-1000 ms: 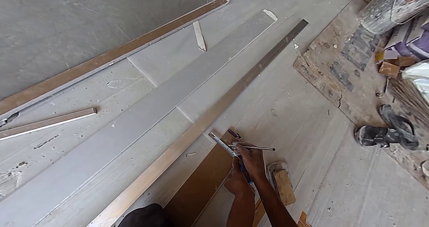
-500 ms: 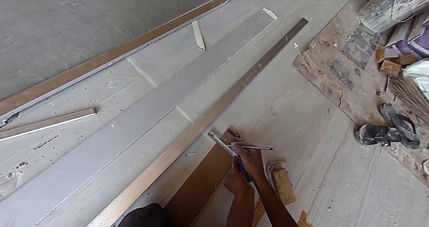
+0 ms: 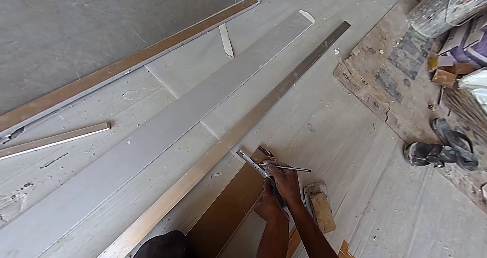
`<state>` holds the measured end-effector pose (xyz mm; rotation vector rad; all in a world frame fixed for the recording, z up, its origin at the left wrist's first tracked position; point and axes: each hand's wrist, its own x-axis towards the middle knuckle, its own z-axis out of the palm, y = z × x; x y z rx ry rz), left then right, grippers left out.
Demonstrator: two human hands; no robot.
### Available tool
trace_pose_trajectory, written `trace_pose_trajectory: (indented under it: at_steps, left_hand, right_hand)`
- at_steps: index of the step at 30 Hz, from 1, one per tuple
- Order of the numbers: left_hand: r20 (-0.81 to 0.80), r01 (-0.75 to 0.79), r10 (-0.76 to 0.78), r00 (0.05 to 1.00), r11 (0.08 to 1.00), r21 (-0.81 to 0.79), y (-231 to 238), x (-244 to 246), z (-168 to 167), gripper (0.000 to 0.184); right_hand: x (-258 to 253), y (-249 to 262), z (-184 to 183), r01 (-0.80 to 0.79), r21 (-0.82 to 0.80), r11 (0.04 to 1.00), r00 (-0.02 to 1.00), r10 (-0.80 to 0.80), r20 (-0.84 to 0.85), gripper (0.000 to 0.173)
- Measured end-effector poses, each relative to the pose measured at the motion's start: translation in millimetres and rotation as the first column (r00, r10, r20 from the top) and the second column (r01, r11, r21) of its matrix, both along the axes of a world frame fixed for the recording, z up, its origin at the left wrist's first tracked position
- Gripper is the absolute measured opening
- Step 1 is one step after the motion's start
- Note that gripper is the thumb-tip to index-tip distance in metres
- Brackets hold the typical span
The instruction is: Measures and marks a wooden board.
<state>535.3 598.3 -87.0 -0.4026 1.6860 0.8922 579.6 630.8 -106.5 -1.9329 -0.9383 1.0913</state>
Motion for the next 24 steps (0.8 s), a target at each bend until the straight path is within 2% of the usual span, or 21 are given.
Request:
trace_pose_trajectory:
  at_steps: [24]
  left_hand:
    - [0.015, -0.038, 0.038, 0.999, 0.999, 0.001, 0.7, 0.3, 1.9, 0.037]
  right_hand:
    - [1.9, 0.3, -2.4, -0.017, 0.008, 1.0, 1.0, 0.017, -0.023, 0.012]
